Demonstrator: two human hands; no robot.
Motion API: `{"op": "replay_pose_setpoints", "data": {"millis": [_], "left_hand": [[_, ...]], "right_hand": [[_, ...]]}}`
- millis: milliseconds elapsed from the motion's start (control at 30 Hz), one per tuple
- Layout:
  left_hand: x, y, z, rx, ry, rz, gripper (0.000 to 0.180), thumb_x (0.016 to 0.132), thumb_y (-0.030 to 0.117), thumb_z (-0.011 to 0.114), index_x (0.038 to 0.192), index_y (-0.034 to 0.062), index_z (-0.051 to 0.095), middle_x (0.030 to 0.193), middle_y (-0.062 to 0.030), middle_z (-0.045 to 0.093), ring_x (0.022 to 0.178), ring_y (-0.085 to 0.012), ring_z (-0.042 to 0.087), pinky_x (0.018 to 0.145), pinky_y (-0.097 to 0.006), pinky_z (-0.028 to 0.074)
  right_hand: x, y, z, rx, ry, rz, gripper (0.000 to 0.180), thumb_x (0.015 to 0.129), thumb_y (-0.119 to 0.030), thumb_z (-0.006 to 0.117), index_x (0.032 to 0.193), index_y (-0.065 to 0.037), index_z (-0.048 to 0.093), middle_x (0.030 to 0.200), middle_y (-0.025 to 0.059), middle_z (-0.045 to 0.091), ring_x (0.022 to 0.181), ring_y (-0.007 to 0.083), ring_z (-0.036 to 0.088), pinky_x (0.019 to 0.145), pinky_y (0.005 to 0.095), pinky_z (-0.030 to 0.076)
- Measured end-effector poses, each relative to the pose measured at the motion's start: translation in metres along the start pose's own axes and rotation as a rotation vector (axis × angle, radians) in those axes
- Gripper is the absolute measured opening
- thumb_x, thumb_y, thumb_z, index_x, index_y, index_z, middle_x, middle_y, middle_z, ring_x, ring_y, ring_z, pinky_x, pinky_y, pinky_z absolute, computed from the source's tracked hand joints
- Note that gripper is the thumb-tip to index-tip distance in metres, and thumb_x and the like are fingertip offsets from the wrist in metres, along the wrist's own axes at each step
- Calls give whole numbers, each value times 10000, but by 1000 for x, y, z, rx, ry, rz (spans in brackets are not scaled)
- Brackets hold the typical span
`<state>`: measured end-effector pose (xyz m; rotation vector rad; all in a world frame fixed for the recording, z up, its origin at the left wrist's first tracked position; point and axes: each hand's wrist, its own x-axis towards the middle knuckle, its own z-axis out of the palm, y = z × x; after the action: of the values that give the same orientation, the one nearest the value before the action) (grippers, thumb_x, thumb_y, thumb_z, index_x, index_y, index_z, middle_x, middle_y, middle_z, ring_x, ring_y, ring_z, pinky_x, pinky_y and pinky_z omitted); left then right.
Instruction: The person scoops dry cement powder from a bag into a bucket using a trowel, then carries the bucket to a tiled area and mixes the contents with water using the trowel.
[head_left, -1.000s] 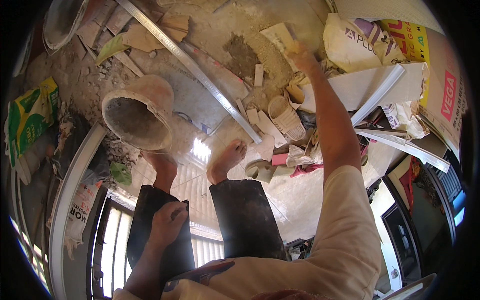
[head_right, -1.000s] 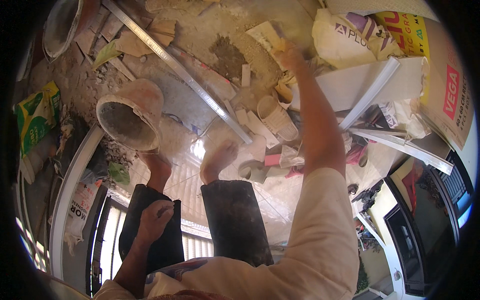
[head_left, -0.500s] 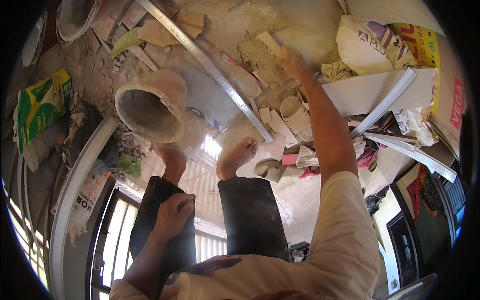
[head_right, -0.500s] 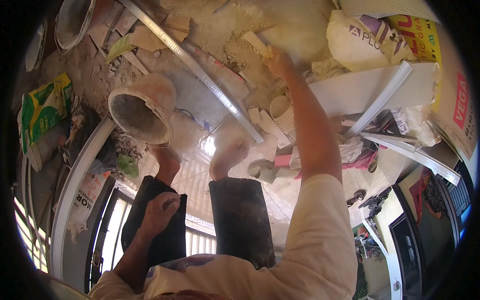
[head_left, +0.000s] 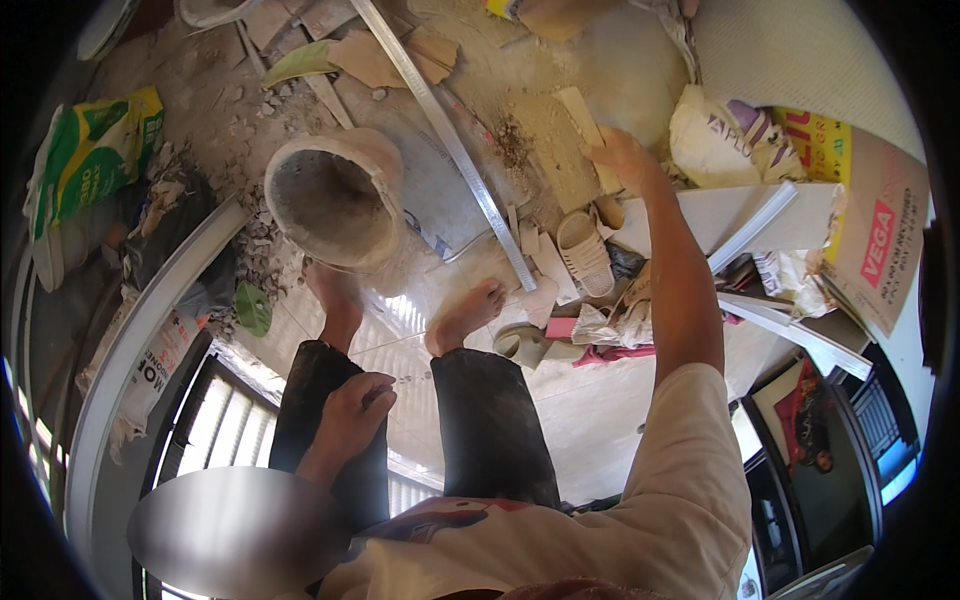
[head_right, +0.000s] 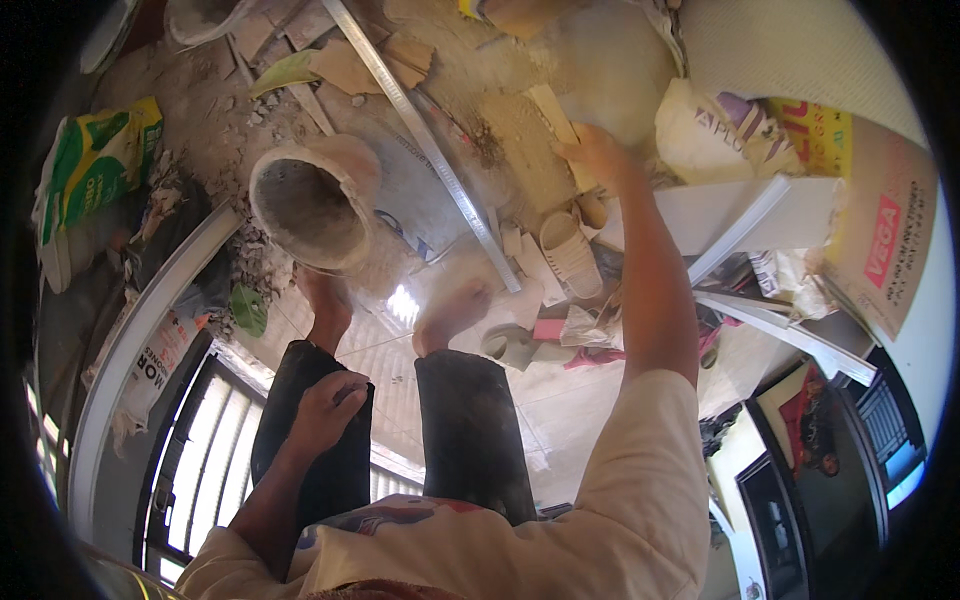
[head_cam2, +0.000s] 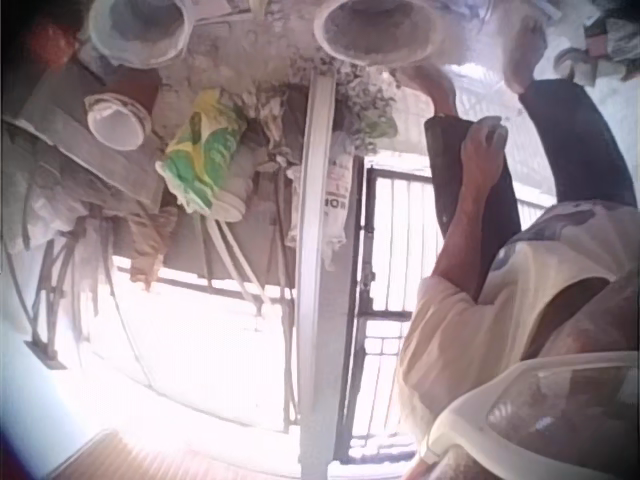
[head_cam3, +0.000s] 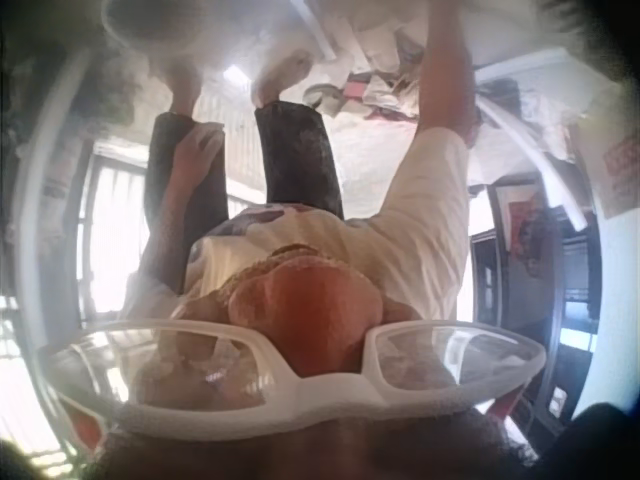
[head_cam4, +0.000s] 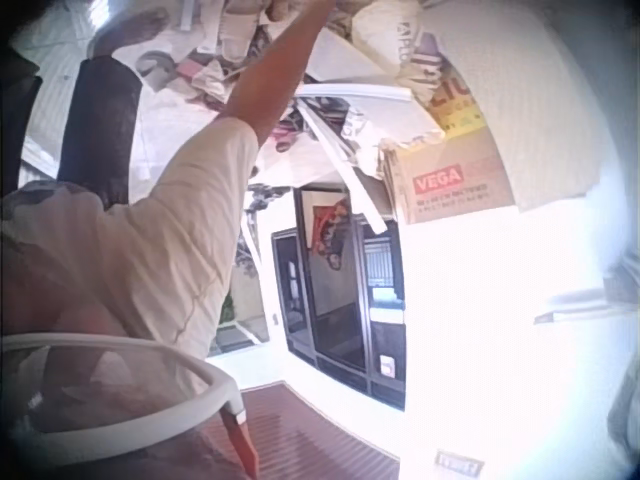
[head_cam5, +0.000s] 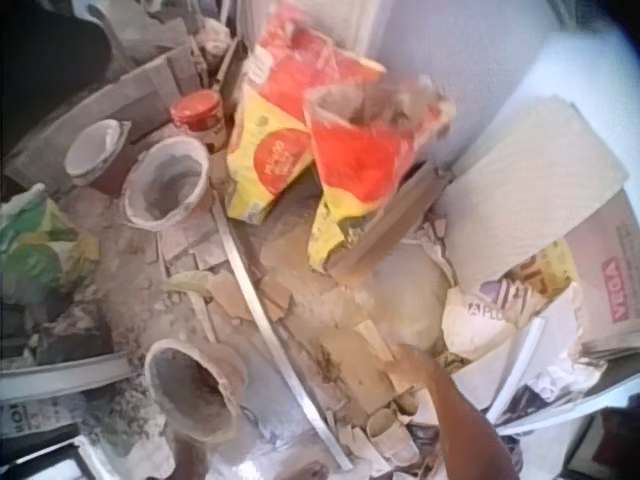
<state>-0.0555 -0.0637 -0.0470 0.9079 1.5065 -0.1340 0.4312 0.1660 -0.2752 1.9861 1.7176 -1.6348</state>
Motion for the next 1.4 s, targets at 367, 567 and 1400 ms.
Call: {"op": "replay_pose_setpoints", "data": {"millis": [367,567,1400], "left_hand": [[-141,-84,-67,472,264,79,721,819,434,764,1396,63,543,1390,-215,530,1357,-418,451,1104,-620,357],[-178,-127,-89,72,200,-155,948,870,674,637,1575,93,383,1562,-240,390,1499,-436,311,1191,-624,278],[-163,-179,-159,-397,635,19,831,846,516,759,1436,-10,504,1398,-284,549,1326,-480,493,1116,-569,399]], "right_hand": [[-104,-199,-44,-249,-45,-19,400,926,-83,647,1321,-19,645,1290,189,670,1203,318,624,1057,422,480],[-72,-346,4,-40,-39,-264,391,929,-218,676,1249,7,668,1113,162,708,1037,309,654,937,438,502],[270,-1016,282,1,-235,116,98,912,-82,588,975,-34,646,774,94,641,538,193,573,408,321,457]]}}
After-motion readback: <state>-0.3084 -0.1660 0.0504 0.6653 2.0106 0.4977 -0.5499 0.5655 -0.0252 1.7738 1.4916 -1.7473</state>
